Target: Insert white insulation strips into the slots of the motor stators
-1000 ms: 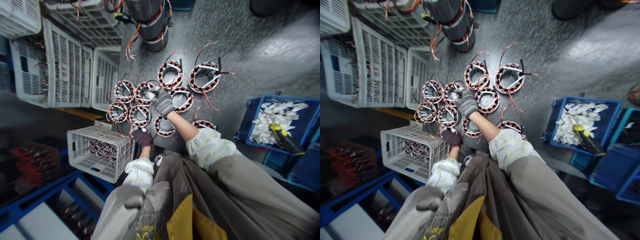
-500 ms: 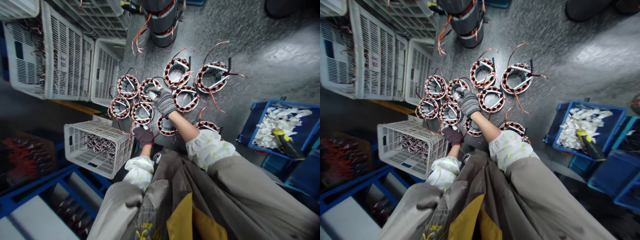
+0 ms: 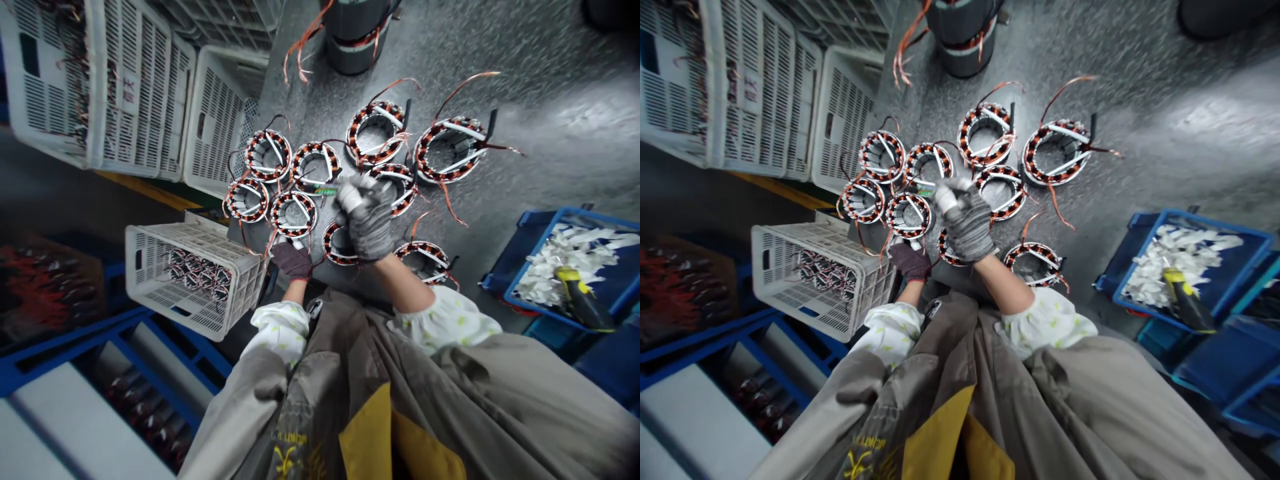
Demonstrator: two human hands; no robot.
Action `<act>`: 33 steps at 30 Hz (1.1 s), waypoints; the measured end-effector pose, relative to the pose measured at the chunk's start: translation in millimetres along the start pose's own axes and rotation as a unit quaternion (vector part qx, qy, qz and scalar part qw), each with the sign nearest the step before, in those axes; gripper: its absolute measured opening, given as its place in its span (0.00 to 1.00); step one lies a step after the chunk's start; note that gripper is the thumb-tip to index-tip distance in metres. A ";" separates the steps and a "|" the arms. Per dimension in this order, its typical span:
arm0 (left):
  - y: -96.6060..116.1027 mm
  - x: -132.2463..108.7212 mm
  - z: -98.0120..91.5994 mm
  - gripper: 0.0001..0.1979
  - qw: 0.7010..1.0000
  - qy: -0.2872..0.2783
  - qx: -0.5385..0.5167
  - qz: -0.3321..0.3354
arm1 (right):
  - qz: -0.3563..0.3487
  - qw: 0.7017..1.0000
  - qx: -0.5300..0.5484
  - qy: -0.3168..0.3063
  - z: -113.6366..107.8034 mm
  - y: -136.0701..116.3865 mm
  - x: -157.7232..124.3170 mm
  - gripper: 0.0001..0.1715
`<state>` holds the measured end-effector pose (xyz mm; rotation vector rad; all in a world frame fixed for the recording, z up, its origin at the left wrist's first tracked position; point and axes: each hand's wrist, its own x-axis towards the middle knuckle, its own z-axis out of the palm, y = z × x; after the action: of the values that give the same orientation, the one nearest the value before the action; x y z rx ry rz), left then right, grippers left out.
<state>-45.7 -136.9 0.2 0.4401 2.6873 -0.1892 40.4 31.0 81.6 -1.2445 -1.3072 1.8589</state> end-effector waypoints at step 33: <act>-7.9 -3.8 2.4 0.32 0.996 -0.043 -0.074 0.004 | -0.025 0.995 -0.094 -0.037 109.4 14.0 112.1 0.09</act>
<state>-44.1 -145.8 0.1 0.3873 2.5920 -0.0076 -104.9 72.2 37.8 -1.2327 -1.5691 1.7965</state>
